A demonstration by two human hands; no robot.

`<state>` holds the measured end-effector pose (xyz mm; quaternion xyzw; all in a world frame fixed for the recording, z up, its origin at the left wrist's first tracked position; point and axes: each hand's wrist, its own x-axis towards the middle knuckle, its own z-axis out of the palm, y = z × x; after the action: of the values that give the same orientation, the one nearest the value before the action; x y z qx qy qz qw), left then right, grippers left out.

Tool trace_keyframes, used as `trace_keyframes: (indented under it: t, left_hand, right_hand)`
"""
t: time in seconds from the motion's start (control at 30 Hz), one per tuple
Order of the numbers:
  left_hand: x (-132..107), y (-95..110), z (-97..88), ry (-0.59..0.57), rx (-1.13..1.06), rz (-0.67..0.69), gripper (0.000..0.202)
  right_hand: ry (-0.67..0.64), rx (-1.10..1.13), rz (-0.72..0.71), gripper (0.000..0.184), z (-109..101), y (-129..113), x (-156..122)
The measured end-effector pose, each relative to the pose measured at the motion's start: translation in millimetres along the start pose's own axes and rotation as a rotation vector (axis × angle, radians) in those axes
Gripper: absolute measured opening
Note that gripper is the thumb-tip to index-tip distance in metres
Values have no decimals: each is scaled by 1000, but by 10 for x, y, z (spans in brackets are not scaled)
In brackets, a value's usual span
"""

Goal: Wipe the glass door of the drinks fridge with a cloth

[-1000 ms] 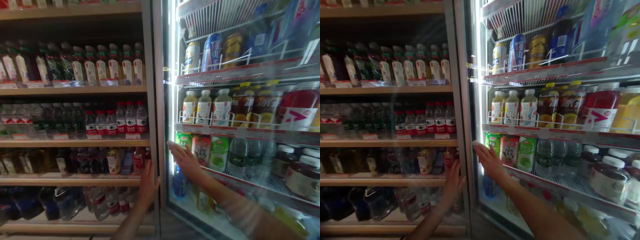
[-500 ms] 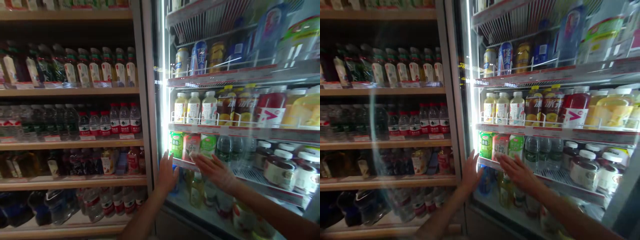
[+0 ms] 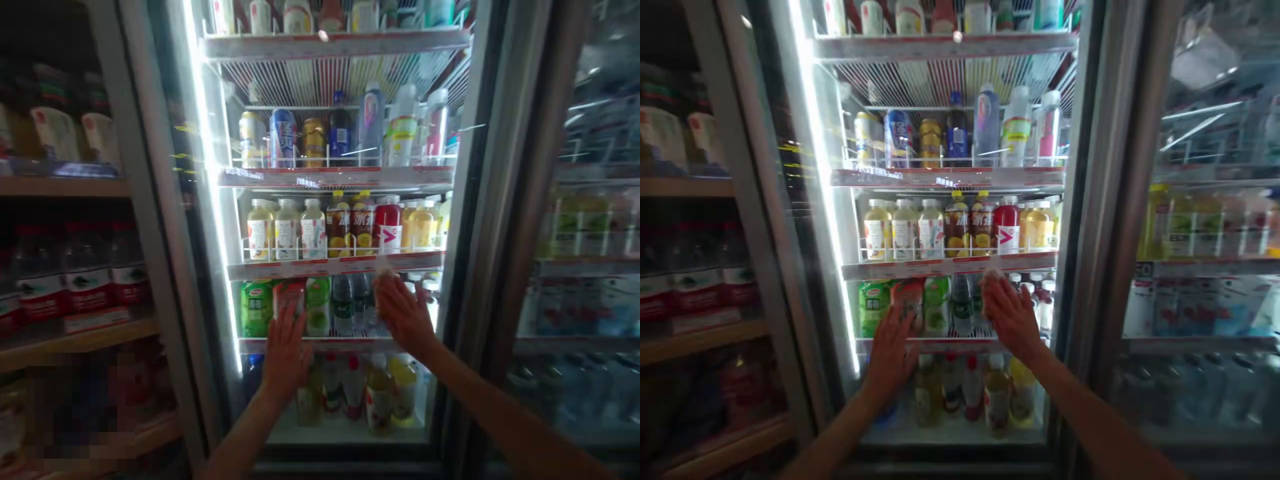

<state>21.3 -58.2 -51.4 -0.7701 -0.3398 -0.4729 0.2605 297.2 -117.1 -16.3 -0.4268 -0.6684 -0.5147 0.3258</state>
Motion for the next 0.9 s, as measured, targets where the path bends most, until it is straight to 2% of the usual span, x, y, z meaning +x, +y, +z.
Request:
trace_keyframes:
  t: [0.07,0.13,0.23,0.3,0.4,0.47,0.57,0.63,0.7,0.83,0.9]
  left_hand:
    - [48,78,41,39,-11,15,65]
    - [86,141,77,84,-6,41,66]
    - [167,222,139,118,-27,177,66]
    - [252,285,189,137,-69,232,66]
    - [357,382,277,167,-128,175,63]
    - [353,426,337,166,-144,148,62]
    - [240,450,410,167,-153,159,62]
    - [156,455,438,159,-139,176,64]
    - [107,464,447,148,-98,188,66]
    - [88,494,429,147,-24,187,68]
    - [70,492,409,138,-5,195,69]
  right_hand:
    - [70,-38,148,52,-57,73,-68]
    - [47,-67,132,54,-96,74,-254]
    - [-38,-109,74,55,-112,148,-463]
    - [-12,-157,160,55,-125,325,-407]
    - [100,-207,309,60,-145,560,-300]
    - [102,-223,343,63,-128,506,-478]
    - [5,-258,349,65,-74,178,-1049]
    - [-28,-268,348,66,-56,49,-1276]
    - [-14,-249,345,66,-63,122,-1174]
    - [125,-198,388,64,-77,457,-558]
    - [152,-191,409,64,-77,407,-556]
